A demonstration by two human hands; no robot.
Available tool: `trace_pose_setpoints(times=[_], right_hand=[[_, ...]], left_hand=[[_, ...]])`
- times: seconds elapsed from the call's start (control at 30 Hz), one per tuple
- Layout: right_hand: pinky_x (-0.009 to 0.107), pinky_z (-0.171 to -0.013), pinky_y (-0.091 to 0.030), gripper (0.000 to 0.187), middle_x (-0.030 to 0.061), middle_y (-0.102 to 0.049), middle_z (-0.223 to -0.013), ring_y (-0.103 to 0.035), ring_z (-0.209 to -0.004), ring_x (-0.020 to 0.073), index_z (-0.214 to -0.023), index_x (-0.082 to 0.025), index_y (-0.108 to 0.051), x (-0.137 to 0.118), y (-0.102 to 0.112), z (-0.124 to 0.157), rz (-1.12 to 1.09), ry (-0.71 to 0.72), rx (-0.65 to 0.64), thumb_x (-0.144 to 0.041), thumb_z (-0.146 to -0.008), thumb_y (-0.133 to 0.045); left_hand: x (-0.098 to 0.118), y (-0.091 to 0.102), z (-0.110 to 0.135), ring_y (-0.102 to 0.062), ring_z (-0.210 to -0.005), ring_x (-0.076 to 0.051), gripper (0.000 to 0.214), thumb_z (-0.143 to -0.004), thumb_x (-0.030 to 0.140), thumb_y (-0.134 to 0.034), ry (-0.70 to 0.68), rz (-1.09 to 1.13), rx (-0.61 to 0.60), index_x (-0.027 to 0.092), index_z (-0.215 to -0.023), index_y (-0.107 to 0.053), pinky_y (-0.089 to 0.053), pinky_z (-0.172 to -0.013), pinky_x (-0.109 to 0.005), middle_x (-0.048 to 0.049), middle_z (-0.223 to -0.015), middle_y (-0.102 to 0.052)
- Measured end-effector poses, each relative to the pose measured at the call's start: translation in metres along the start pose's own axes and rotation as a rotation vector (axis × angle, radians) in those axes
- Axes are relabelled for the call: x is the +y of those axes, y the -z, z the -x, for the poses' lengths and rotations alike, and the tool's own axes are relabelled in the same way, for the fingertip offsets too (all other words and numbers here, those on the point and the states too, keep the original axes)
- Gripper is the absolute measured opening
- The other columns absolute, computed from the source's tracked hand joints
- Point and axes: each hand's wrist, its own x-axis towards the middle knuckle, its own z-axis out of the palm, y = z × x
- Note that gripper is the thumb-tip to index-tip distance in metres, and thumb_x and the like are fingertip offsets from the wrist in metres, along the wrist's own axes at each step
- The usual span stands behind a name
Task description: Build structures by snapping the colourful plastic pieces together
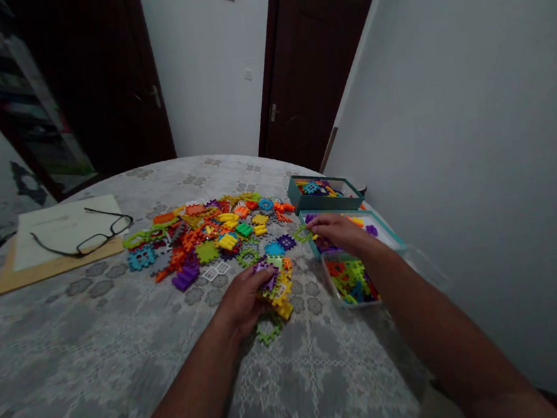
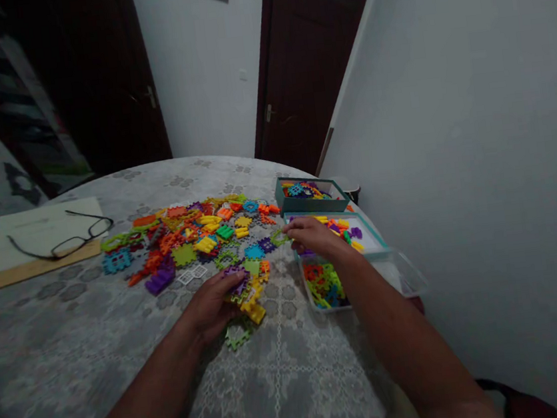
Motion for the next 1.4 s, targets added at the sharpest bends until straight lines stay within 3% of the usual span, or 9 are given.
trace_pose_setpoints(times=[0.17,0.3,0.47,0.57,0.7,0.77,0.93,1.13,1.4], right_hand=[[0.021,-0.054,-0.054,0.030,0.0050,-0.077,-0.093,-0.067,-0.062,0.0111,-0.114,-0.019,-0.072,-0.022,0.042,-0.058,-0.214,0.023,0.404,-0.011,-0.085,-0.069],[0.019,-0.055,-0.054,0.042,0.0040,-0.074,-0.099,-0.067,-0.063,0.0089,-0.130,-0.021,-0.062,-0.028,0.056,-0.085,-0.243,0.000,0.507,-0.009,-0.089,-0.064],[0.022,-0.054,-0.054,0.024,0.0064,-0.076,-0.097,-0.068,-0.061,0.0112,-0.108,-0.018,-0.070,-0.019,0.028,-0.066,-0.219,-0.037,0.394,-0.011,-0.085,-0.069],[0.023,-0.056,-0.055,0.014,0.0077,-0.078,-0.104,-0.071,-0.068,0.0132,-0.098,-0.018,-0.075,-0.015,-0.005,-0.030,-0.173,0.006,0.192,-0.016,-0.084,-0.073],[0.024,-0.059,-0.055,0.022,0.0036,-0.078,-0.104,-0.070,-0.074,0.0151,-0.109,-0.024,-0.076,-0.009,-0.053,0.024,-0.015,0.132,-0.158,-0.031,-0.088,-0.076],[0.026,-0.063,-0.056,0.025,0.0018,-0.077,-0.100,-0.070,-0.078,0.0166,-0.114,-0.026,-0.077,-0.003,-0.074,0.044,0.042,0.187,-0.218,-0.034,-0.090,-0.076],[0.030,-0.080,-0.055,0.019,0.0014,-0.077,-0.103,-0.070,-0.094,0.0201,-0.110,-0.027,-0.078,0.014,-0.098,0.066,0.142,0.318,-0.114,-0.031,-0.093,-0.072],[0.028,-0.072,-0.052,0.023,0.0006,-0.075,-0.094,-0.067,-0.081,0.0167,-0.111,-0.023,-0.075,0.021,-0.093,0.069,0.035,0.242,-0.219,-0.031,-0.090,-0.071],[0.028,-0.060,-0.056,0.038,-0.0032,-0.065,-0.086,-0.061,-0.065,0.0133,-0.106,-0.026,-0.063,0.019,-0.094,0.067,-0.328,0.048,-0.016,-0.040,-0.074,-0.077]], left_hand=[[0.000,-0.001,0.000,-0.075,-0.074,-0.020,0.021,-0.084,0.025,-0.084,0.003,0.039,0.020,0.015,-0.100,-0.074,-0.067,-0.065,-0.034,-0.0088,-0.092,-0.078],[0.000,-0.001,0.001,-0.074,-0.070,-0.020,0.020,-0.085,0.026,-0.083,0.014,0.022,0.023,0.014,-0.100,-0.074,-0.066,-0.063,-0.034,-0.0081,-0.089,-0.078],[0.002,-0.002,0.002,-0.075,-0.072,-0.021,0.021,-0.082,0.024,-0.086,-0.011,0.034,0.030,0.014,-0.098,-0.075,-0.066,-0.063,-0.033,-0.0089,-0.091,-0.078],[0.002,-0.003,0.002,-0.073,-0.070,-0.020,0.022,-0.081,0.025,-0.087,-0.002,0.013,0.029,0.015,-0.096,-0.075,-0.064,-0.061,-0.032,-0.0077,-0.088,-0.077],[0.001,-0.001,0.003,-0.074,-0.073,-0.021,0.030,-0.080,0.031,-0.090,0.010,-0.048,-0.021,0.016,-0.101,-0.077,-0.063,-0.062,-0.031,-0.0090,-0.092,-0.079],[0.000,0.001,0.003,-0.075,-0.074,-0.022,0.035,-0.078,0.035,-0.091,0.016,-0.081,-0.060,0.016,-0.104,-0.077,-0.063,-0.064,-0.032,-0.0098,-0.093,-0.079],[-0.003,0.004,0.002,-0.073,-0.071,-0.021,0.038,-0.075,0.037,-0.094,0.033,-0.118,-0.090,0.015,-0.102,-0.078,-0.060,-0.063,-0.031,-0.0087,-0.088,-0.078],[-0.005,0.001,0.005,-0.073,-0.073,-0.021,0.042,-0.076,0.047,-0.094,0.065,-0.117,-0.140,0.013,-0.095,-0.079,-0.060,-0.066,-0.032,-0.0110,-0.088,-0.077],[-0.003,0.003,-0.002,-0.077,-0.078,-0.025,0.054,-0.085,0.066,-0.082,0.120,-0.018,-0.062,0.015,-0.103,-0.078,-0.063,-0.064,-0.034,-0.0150,-0.101,-0.081]])
